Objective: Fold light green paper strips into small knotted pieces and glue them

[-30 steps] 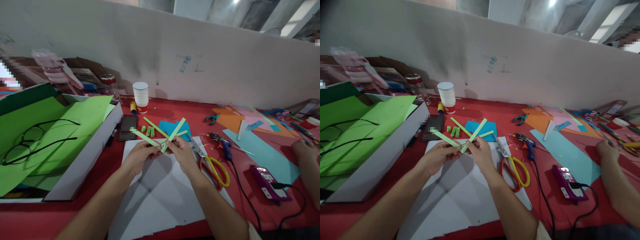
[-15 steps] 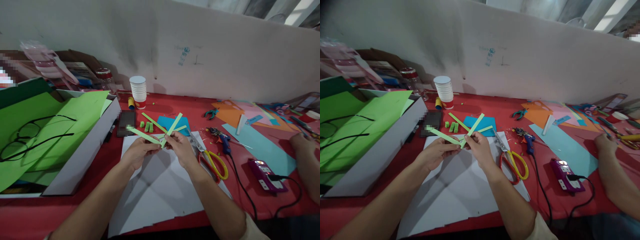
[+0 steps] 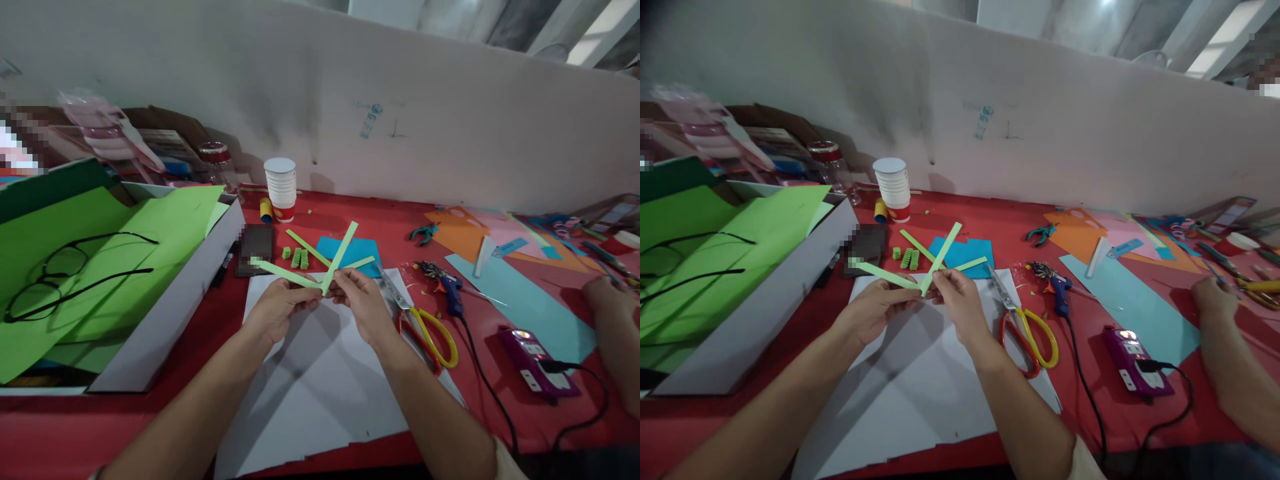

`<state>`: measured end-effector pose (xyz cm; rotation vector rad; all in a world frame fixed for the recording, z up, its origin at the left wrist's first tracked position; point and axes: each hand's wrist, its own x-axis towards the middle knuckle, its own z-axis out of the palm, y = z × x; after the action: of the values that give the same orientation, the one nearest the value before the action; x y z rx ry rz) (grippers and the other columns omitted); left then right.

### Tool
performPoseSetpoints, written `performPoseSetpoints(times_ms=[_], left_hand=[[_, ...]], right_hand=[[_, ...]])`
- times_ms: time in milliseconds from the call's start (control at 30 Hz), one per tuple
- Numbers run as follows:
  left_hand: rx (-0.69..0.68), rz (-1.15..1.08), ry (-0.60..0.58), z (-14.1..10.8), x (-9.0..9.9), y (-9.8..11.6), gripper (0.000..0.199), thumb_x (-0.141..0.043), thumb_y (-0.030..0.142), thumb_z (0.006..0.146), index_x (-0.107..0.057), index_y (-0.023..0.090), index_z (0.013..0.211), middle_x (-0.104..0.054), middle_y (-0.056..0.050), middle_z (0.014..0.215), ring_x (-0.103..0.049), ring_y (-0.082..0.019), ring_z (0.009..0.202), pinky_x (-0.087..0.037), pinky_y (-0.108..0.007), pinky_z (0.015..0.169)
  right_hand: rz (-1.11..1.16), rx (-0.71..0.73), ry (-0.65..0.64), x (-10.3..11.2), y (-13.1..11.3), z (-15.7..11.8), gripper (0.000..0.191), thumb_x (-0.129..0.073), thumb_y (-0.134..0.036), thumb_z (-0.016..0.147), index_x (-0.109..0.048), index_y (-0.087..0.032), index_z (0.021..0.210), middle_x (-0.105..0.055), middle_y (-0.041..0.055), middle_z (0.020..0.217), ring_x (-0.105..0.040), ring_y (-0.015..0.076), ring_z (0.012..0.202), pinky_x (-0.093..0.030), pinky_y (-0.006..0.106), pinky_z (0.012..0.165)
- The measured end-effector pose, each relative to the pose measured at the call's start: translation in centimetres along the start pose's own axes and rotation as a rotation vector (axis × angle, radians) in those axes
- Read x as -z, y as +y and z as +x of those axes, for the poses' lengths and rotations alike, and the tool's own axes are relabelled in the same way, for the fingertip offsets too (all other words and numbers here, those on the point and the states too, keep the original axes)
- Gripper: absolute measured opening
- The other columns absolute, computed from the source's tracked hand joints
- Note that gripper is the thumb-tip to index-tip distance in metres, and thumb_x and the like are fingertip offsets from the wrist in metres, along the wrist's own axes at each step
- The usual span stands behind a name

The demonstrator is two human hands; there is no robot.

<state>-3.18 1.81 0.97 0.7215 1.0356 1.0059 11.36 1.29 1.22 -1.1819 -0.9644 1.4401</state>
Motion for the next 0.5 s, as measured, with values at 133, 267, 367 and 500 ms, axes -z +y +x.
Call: performPoseSetpoints(times_ms=[133,267,367,500], left_hand=[[-0.079,-0.094,0.047,-0.1,-0.4,-0.4,0.012,-0.076,0.017,0.056,-0.068,0.015,0.065,-0.066,-0.002,0.063,-0.058,-0.011,0.06,-0.045,-0.024,0.063],[-0.09,-0.152,0.087,0.0,-0.5,-0.7,0.017,-0.077,0.017,0.056,-0.068,0.014,0.07,-0.067,-0.001,0.066,-0.058,-0.01,0.061,-0.046,-0.023,0.063],[-0.075,-0.2,0.119,0.1,-0.4,-0.5,0.022,-0.079,0.016,0.052,-0.067,0.014,0.071,-0.067,-0.001,0.067,-0.059,-0.01,0.063,-0.047,-0.023,0.065],[-0.07,-0.244,0.135,0.1,-0.3,-0.2,0.024,-0.08,0.014,0.051,-0.066,0.014,0.07,-0.066,0.0,0.067,-0.06,-0.01,0.065,-0.047,-0.022,0.065]], right_hand=[[-0.023,-0.021,-0.041,-0.6,0.3,-0.5,0.02,-0.067,-0.036,0.07,-0.064,-0.018,0.077,-0.064,-0.0004,0.07,-0.059,0.0109,0.065,-0.042,0.022,0.062],[-0.076,0.022,-0.035,-0.6,0.8,-0.4,0.018,-0.067,-0.035,0.07,-0.065,-0.017,0.072,-0.059,-0.0014,0.063,-0.051,0.0101,0.058,-0.039,0.023,0.056],[-0.135,0.087,-0.015,0.3,0.6,0.1,0.016,-0.064,-0.034,0.071,-0.063,-0.019,0.067,-0.054,-0.0031,0.058,-0.044,0.0097,0.052,-0.036,0.023,0.053],[-0.447,0.358,0.232,1.5,-0.4,0.2,0.011,-0.059,-0.03,0.075,-0.066,-0.022,0.071,-0.061,0.0012,0.071,-0.053,0.0175,0.07,-0.041,0.032,0.069]])
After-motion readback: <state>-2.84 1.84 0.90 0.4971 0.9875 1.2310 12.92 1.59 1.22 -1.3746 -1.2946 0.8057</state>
